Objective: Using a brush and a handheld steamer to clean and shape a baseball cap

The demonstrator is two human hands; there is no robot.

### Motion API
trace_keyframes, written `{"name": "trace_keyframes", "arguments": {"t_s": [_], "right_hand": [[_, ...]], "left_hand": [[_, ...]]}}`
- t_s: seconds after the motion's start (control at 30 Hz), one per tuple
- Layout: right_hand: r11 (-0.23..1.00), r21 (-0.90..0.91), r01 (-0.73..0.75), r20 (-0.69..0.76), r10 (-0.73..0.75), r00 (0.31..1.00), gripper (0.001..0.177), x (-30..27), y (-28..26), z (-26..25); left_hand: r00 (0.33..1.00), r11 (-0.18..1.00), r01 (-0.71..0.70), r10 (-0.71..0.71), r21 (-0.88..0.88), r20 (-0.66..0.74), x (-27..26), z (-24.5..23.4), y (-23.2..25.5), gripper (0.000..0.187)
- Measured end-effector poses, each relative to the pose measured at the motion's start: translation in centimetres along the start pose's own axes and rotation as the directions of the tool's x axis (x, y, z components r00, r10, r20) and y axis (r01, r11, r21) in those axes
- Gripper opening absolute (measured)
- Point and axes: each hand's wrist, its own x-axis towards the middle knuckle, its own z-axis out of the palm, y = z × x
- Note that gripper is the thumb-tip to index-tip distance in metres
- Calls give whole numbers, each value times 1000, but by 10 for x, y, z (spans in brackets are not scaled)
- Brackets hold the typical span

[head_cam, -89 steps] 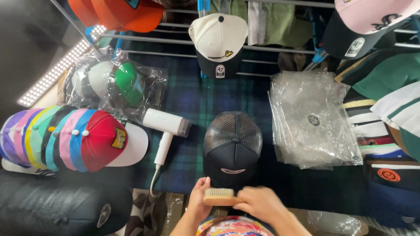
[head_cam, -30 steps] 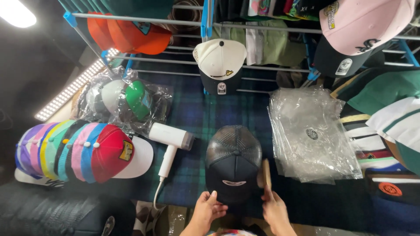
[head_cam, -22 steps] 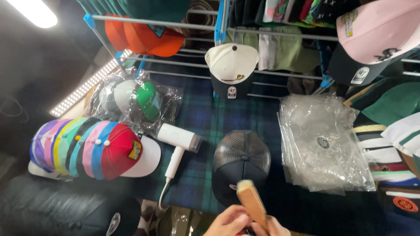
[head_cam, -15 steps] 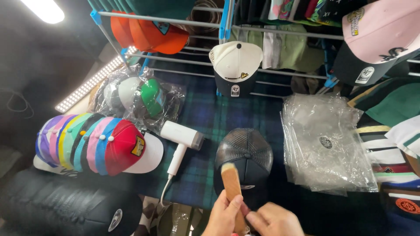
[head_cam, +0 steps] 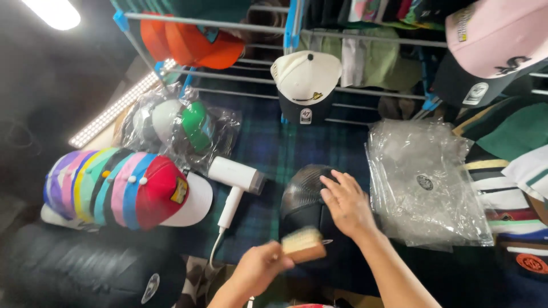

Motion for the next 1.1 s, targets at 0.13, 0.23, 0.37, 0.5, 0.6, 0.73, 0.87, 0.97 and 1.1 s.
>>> {"name": "trace_keyframes", "arguments": {"t_s": [0.13, 0.23, 0.37, 0.5, 0.6, 0.73, 0.87, 0.97, 1.1], "right_hand": [[998, 38, 52, 17, -52, 998, 51, -3, 0, 5], [995, -41, 92, -154, -98, 983, 39, -6, 21, 22], [997, -26, 74, -186, -78, 979, 37, -8, 15, 23], [998, 67, 21, -16, -20, 1000, 50, -8, 2, 10], [996, 63, 58, -45, -55, 997, 51, -3, 12, 17], [987, 52, 149, -129, -141, 982, 48, -5, 22, 24], [981, 37, 193, -174, -184, 968, 45, -5, 37, 34], [972, 69, 223, -210, -205, 956, 42, -3, 37, 33], [987, 149, 65, -161, -41, 986, 45, -2, 31, 31]], "left_hand": [[871, 591, -453, 455, 667, 188, 50, 9, -45, 33], [882, 510, -295, 470, 808, 25, 77, -41, -75, 19], [898, 573, -96, 403, 814, -178, 46, -68, -53, 17], [805, 442, -485, 563, 755, 187, 46, -35, -26, 31], [909, 527, -328, 402, 784, 111, 55, -51, -63, 36], [908, 802, 147, 124, 579, -401, 13, -54, -47, 45], [918, 877, -276, 362, 392, -163, 2, -2, 41, 41], [970, 967, -127, 167, 221, -175, 25, 8, 29, 52], [881, 887, 451, -461, -101, -110, 24, -16, -9, 48]]}}
